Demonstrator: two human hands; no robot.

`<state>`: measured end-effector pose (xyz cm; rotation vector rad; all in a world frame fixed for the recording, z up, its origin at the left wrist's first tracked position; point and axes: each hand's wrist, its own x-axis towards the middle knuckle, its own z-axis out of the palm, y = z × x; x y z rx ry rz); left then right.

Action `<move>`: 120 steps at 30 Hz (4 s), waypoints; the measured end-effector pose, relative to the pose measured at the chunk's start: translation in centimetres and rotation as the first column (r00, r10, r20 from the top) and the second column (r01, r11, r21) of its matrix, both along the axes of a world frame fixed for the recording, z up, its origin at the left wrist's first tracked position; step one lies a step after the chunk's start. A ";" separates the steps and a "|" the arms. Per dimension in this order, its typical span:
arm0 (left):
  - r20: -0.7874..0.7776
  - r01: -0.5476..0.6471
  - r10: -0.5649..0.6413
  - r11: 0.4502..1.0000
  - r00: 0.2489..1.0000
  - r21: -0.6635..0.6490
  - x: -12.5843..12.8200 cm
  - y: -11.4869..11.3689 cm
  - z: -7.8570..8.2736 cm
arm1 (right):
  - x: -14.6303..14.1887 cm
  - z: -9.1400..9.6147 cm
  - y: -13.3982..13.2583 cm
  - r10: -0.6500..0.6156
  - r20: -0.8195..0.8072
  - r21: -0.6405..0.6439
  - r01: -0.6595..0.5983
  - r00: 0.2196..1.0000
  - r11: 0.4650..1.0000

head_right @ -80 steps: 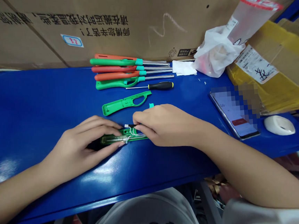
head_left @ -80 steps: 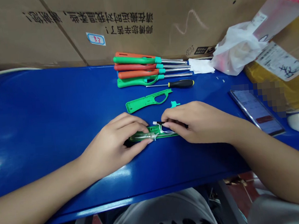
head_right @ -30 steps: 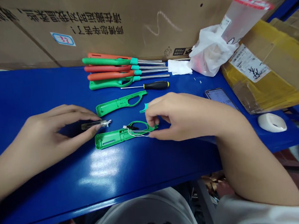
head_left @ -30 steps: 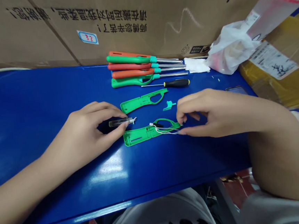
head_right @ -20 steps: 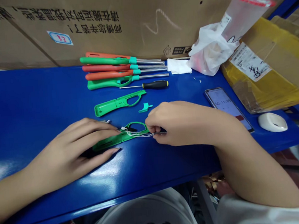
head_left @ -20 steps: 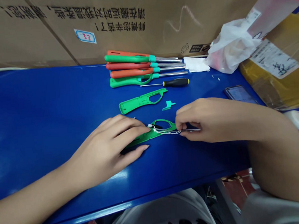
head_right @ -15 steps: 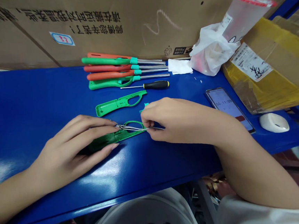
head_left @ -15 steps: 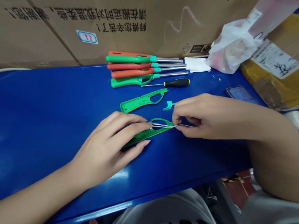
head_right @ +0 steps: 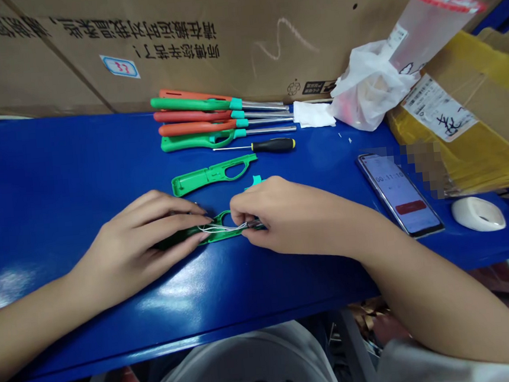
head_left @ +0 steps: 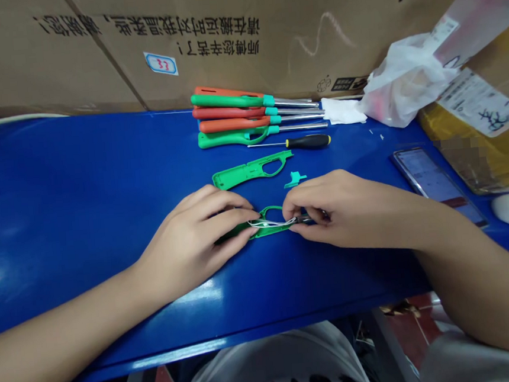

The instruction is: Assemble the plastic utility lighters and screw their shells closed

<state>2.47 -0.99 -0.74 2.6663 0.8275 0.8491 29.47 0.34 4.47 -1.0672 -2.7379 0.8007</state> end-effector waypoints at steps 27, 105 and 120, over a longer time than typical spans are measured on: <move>0.104 -0.003 0.020 0.987 0.994 -0.162 0.2 -0.1 0.5 | -0.4 -0.7 -0.9 0.142 0.143 0.379 -0.187 0.980 0.907; 0.269 -0.013 0.105 0.947 0.958 -0.321 0.1 -0.6 0.2 | 0.0 -1.2 1.3 -0.415 -0.302 -0.319 0.319 0.858 0.892; 0.249 -0.039 0.128 0.942 0.960 -0.333 0.1 -0.7 0.1 | -1.3 -1.5 1.1 -0.635 -0.419 -0.710 0.201 0.650 0.674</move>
